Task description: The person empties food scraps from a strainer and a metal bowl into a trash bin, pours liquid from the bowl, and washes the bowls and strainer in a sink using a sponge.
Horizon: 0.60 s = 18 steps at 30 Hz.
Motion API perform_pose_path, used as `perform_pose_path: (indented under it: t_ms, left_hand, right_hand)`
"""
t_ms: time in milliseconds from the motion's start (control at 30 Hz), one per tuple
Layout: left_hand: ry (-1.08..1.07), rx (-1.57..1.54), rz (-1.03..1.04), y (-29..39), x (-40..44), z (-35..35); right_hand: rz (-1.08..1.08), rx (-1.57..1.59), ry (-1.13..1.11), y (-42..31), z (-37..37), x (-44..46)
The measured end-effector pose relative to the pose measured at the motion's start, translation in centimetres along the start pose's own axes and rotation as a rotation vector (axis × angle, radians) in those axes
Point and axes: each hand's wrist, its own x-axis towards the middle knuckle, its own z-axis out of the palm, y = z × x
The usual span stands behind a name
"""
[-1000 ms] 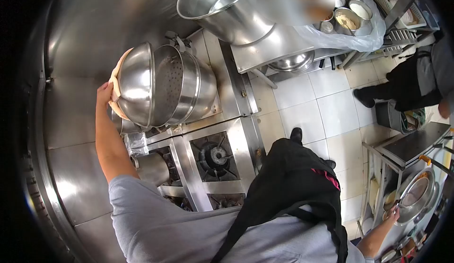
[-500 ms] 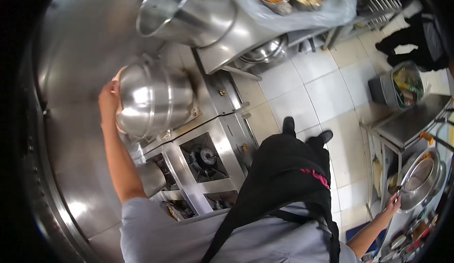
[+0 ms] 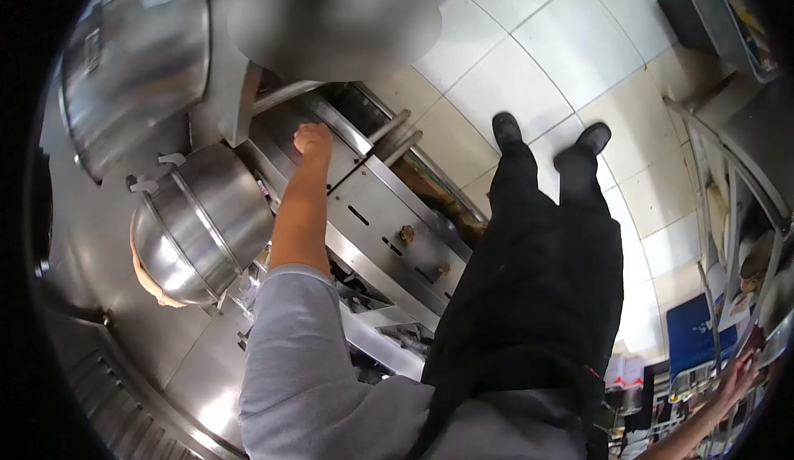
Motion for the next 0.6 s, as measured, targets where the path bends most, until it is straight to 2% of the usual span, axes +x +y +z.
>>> perform_pose_path:
  t_ms: [33,100,167,333,433,600]
  left_hand:
    - [-0.025,-0.03,-0.005,0.1,1.0,0.6]
    - [-0.053,-0.049,-0.009,0.3,1.3,0.8]
    - [-0.091,0.081,0.264,-0.4,0.5,-0.8]
    - [-0.042,0.037,0.215,-0.3,2.1,1.9]
    - [-0.032,0.04,0.184,0.1,2.3,2.4]
    - [-0.006,0.082,0.215,0.0,2.0,2.1]
  right_hand:
    - [0.031,0.066,-0.075,0.4,0.5,-0.3]
    - [0.021,0.106,0.091,3.1,6.3,-1.8]
    - [0.024,0.074,0.104,2.8,6.3,-1.7]
    - [-0.004,-0.038,0.098,3.2,5.9,-1.8]
    - [0.031,0.58,0.091,3.9,6.1,-1.9]
    - [0.048,0.349,0.026,3.9,6.2,-1.8]
